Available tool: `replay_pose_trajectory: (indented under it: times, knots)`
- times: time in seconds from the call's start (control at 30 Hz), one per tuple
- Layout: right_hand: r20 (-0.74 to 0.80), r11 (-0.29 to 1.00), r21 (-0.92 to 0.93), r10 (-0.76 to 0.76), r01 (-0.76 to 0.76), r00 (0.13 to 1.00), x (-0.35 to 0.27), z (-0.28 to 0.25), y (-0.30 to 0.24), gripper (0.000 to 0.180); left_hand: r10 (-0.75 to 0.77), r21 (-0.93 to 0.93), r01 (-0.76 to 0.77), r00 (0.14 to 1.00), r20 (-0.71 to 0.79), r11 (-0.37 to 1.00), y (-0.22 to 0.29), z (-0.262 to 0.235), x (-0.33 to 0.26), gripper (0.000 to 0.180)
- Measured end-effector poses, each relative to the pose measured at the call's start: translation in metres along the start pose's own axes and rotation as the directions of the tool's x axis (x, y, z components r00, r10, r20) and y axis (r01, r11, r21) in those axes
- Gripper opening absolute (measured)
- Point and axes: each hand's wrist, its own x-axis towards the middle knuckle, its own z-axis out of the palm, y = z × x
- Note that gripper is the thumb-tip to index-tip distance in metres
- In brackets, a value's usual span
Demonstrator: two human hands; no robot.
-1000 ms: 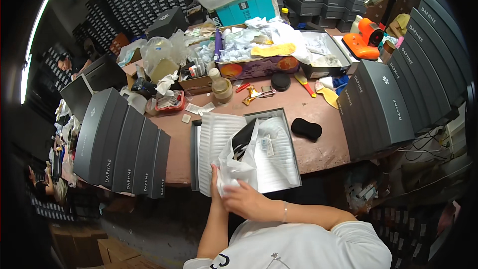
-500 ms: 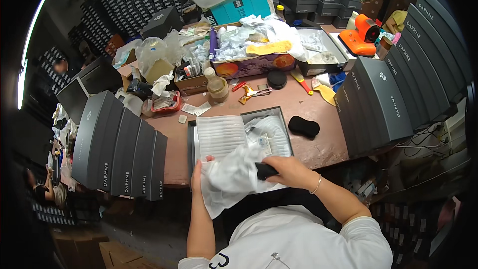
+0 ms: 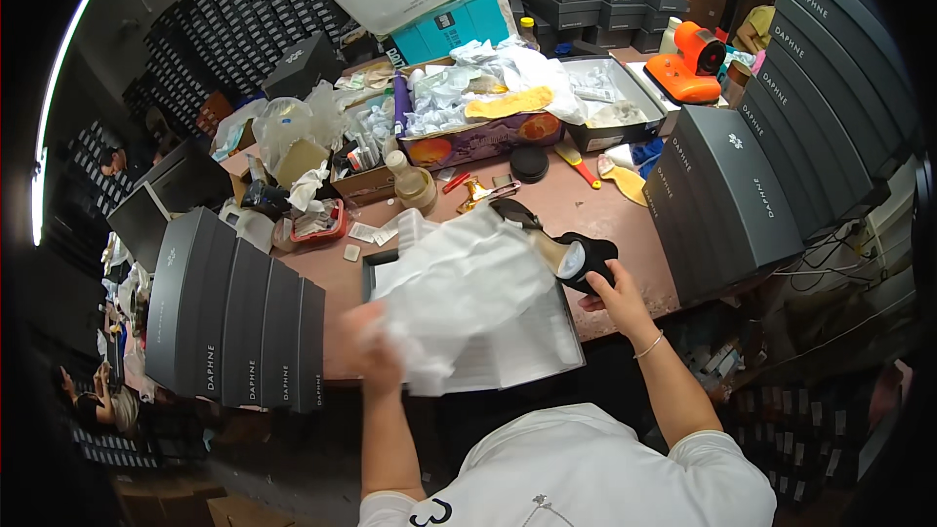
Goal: Unpacking black high-heeled shoes from a box, inspecting them, and repacking them with tissue paper.
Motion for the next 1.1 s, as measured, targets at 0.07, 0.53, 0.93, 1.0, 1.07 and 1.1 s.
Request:
replay_pose_trajectory:
  times: [0.07, 0.53, 0.93, 1.0, 1.07, 1.1]
  knots:
    - [-0.018, 0.998, -0.019, -0.064, 0.064, 0.998, 0.000, 0.004, -0.006, 0.033, -0.284, 0.298, 0.134, 0.788, 0.546, 0.945, -0.042, 0.035, -0.051, 0.021]
    - [0.816, 0.750, -0.480, 0.192, 0.454, 0.545, 0.024, 0.057, -0.095, 0.049, -0.238, -0.072, 0.989, 0.041, 0.970, -0.127, -0.001, 0.009, -0.043, 0.069]
    - [0.767, 0.015, -0.433, -0.519, 0.901, 0.377, -0.032, 0.127, -0.015, 0.022, -0.598, -0.396, 0.661, -0.100, 0.795, -0.638, 0.061, 0.045, -0.111, 0.062]
    - [0.755, -0.057, -0.425, -0.573, 0.903, 0.319, -0.038, 0.125, -0.014, 0.023, -0.661, -0.417, 0.720, -0.076, 0.747, -0.554, 0.068, 0.042, -0.098, 0.063]
    - [0.735, -0.013, -0.447, -0.576, 0.894, 0.359, -0.038, 0.128, -0.013, 0.025, -0.640, -0.427, 0.713, -0.040, 0.767, -0.556, 0.073, 0.041, -0.094, 0.063]
    - [0.729, 0.006, -0.455, -0.572, 0.890, 0.376, -0.038, 0.130, -0.012, 0.026, -0.630, -0.435, 0.705, -0.022, 0.776, -0.560, 0.078, 0.041, -0.092, 0.064]
